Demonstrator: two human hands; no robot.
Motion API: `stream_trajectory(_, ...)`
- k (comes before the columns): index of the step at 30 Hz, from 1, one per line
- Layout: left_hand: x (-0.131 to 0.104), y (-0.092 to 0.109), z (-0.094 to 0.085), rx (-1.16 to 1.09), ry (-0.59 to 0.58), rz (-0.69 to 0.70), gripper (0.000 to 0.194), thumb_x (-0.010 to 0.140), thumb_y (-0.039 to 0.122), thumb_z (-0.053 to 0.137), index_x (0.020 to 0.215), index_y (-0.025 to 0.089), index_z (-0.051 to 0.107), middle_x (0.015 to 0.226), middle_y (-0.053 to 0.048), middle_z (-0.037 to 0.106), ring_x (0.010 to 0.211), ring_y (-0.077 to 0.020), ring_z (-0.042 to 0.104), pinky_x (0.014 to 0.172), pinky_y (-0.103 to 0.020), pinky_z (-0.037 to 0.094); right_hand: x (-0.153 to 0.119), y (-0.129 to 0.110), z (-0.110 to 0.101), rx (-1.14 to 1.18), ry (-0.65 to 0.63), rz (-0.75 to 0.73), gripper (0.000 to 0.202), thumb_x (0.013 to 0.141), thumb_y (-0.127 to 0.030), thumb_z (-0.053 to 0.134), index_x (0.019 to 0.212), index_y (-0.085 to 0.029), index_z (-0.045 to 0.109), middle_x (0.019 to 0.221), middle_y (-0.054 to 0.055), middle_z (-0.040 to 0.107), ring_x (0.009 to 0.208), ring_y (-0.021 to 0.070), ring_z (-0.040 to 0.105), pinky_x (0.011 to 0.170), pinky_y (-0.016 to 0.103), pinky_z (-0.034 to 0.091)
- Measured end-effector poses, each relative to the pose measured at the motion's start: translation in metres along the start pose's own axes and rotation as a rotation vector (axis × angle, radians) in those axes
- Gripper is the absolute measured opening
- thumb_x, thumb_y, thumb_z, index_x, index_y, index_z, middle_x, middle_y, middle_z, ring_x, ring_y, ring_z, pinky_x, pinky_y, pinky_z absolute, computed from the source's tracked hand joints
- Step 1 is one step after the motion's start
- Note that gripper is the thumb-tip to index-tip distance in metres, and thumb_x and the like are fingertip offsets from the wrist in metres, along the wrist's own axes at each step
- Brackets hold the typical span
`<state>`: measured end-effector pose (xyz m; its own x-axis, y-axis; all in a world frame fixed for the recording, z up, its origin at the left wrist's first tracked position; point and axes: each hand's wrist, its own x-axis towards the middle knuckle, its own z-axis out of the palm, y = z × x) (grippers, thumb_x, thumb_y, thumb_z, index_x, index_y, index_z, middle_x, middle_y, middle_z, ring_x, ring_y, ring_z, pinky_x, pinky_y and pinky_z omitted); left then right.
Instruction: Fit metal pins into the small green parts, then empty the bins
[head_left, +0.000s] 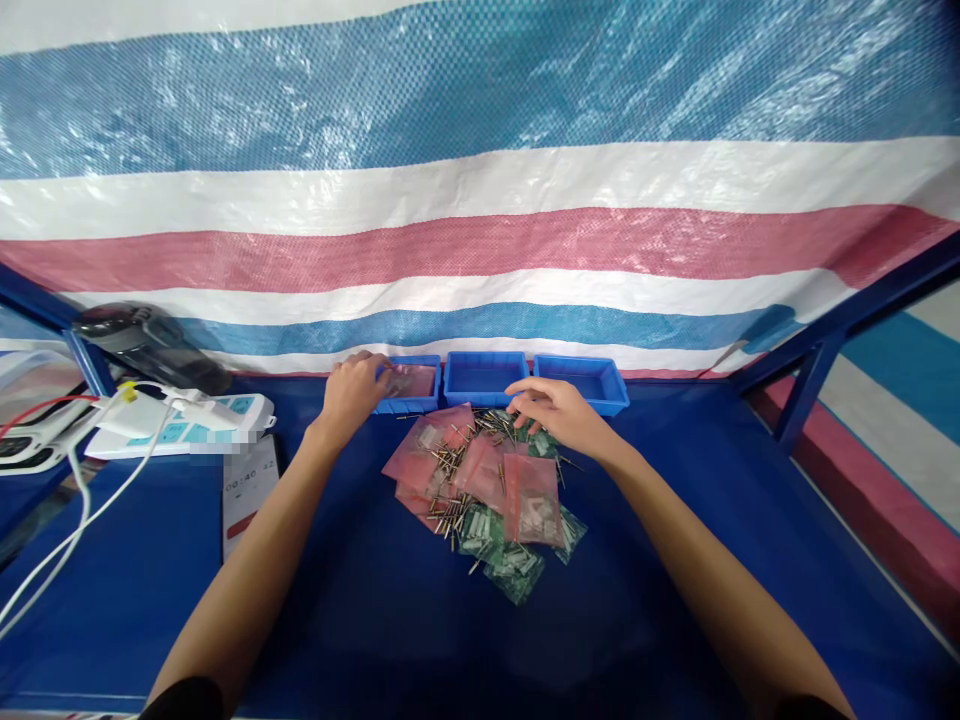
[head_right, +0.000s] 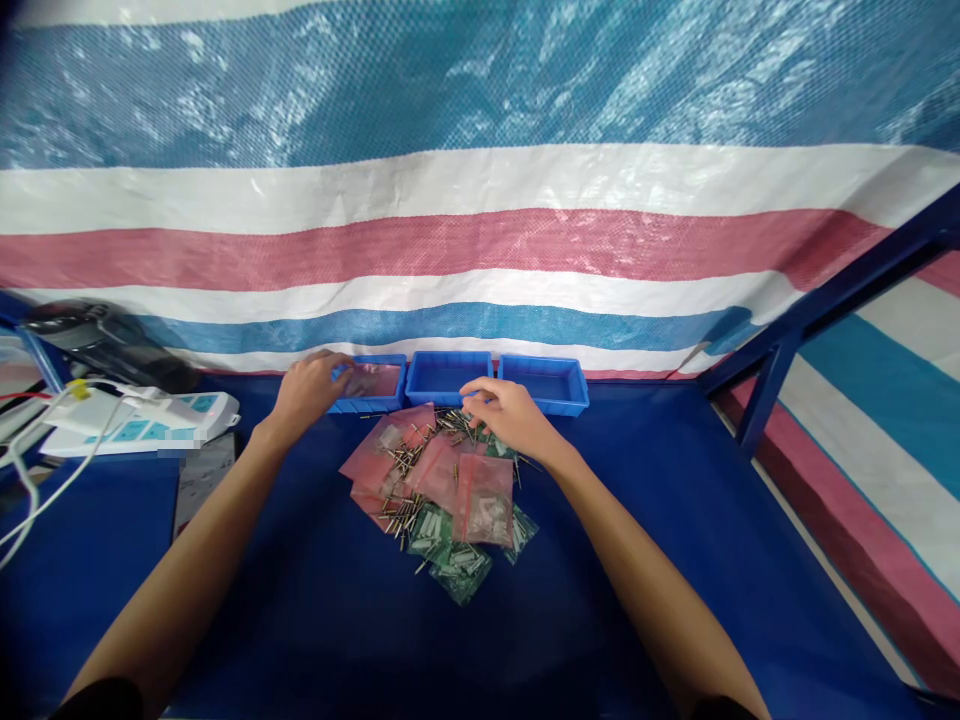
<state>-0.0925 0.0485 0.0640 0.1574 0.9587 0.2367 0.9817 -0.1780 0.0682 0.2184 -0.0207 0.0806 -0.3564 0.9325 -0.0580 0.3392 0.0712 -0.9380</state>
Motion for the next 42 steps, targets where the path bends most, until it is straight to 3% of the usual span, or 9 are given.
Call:
stream_trajectory(4,0.002,-0.006,0.016,-0.113,-0.195,0.329,0.031,0.092,0.032,0.041,0.103,0.02,0.066,0.112,-0.009,0.066,0.106,-0.0255,0.058,0.091,-0.037,0.041,0.003,0.006,-0.003,-0.223,0.135,-0.091,0.027,0.087,-0.033,0.049,0.104,-0.017,0.063,0.09,0.007,0.067,0.075,0.0179,0.064,0.062,0.03,0.05)
stream_trajectory(7,-0.002,-0.004,0.028,-0.07,-0.184,0.473,0.031,0.092,0.023,0.038,0.11,0.021,0.063,0.116,-0.009,0.064,0.113,-0.0254,0.053,0.093,-0.039,0.04,0.006,0.013,-0.004,-0.517,0.28,-0.183,0.025,0.088,-0.027,0.048,0.103,-0.018,0.066,0.1,0.008,0.066,0.088,0.0208,0.06,0.076,0.036,0.047)
stream_trajectory(11,-0.008,0.011,0.035,0.008,-0.073,0.356,0.034,0.094,0.025,0.035,0.114,0.02,0.061,0.111,-0.012,0.065,0.106,-0.0256,0.057,0.088,-0.038,0.042,0.011,0.026,-0.001,-0.812,0.307,-0.215,0.03,0.087,-0.019,0.046,0.109,-0.017,0.067,0.114,0.011,0.061,0.106,0.0267,0.052,0.091,0.041,0.041)
stream_trajectory(16,-0.008,0.025,0.037,-0.087,0.02,0.218,0.04,0.097,0.036,0.031,0.105,0.017,0.065,0.107,-0.011,0.067,0.103,-0.0258,0.059,0.089,-0.038,0.042,0.014,0.04,0.0,-1.005,0.317,-0.134,0.036,0.087,-0.017,0.047,0.119,-0.019,0.063,0.122,0.015,0.055,0.103,0.0304,0.052,0.085,0.045,0.043)
stream_trajectory(22,-0.008,0.035,0.027,-0.275,0.111,0.312,0.037,0.097,0.036,0.035,0.119,0.017,0.058,0.111,-0.011,0.064,0.102,-0.0232,0.058,0.092,-0.037,0.042,0.017,0.045,-0.007,-0.916,0.309,-0.141,0.038,0.087,-0.011,0.043,0.119,-0.017,0.063,0.127,0.012,0.056,0.111,0.0281,0.055,0.089,0.041,0.045)
stream_trajectory(25,-0.01,0.043,0.021,-0.321,0.098,0.399,0.037,0.096,0.036,0.038,0.124,0.018,0.054,0.115,-0.01,0.06,0.108,-0.0233,0.055,0.096,-0.04,0.041,0.018,0.045,-0.009,-0.835,0.32,-0.145,0.035,0.086,-0.009,0.045,0.112,-0.016,0.067,0.125,0.011,0.059,0.11,0.026,0.058,0.093,0.039,0.046)
stream_trajectory(37,-0.015,0.052,0.021,-0.29,-0.036,0.43,0.036,0.092,0.038,0.046,0.123,0.021,0.056,0.127,-0.011,0.049,0.117,-0.0268,0.048,0.099,-0.047,0.04,0.014,0.033,-0.006,-0.808,0.355,-0.2,0.035,0.082,-0.008,0.049,0.112,-0.011,0.065,0.122,0.016,0.059,0.112,0.0282,0.055,0.095,0.041,0.044)
stream_trajectory(39,-0.015,0.054,0.017,-0.315,-0.013,0.455,0.035,0.092,0.036,0.048,0.122,0.021,0.056,0.126,-0.011,0.051,0.116,-0.026,0.048,0.1,-0.046,0.04,0.011,0.025,-0.004,-0.801,0.353,-0.224,0.029,0.084,-0.011,0.048,0.106,-0.014,0.067,0.113,0.013,0.063,0.106,0.0272,0.057,0.09,0.039,0.044)
stream_trajectory(42,-0.017,0.06,0.009,-0.373,-0.016,0.516,0.028,0.092,0.033,0.049,0.114,0.02,0.061,0.115,-0.009,0.058,0.109,-0.0233,0.053,0.096,-0.042,0.043,0.006,0.015,0.001,-0.745,0.159,-0.218,0.021,0.085,-0.017,0.049,0.091,-0.018,0.069,0.085,0.007,0.068,0.08,0.021,0.061,0.071,0.032,0.044)
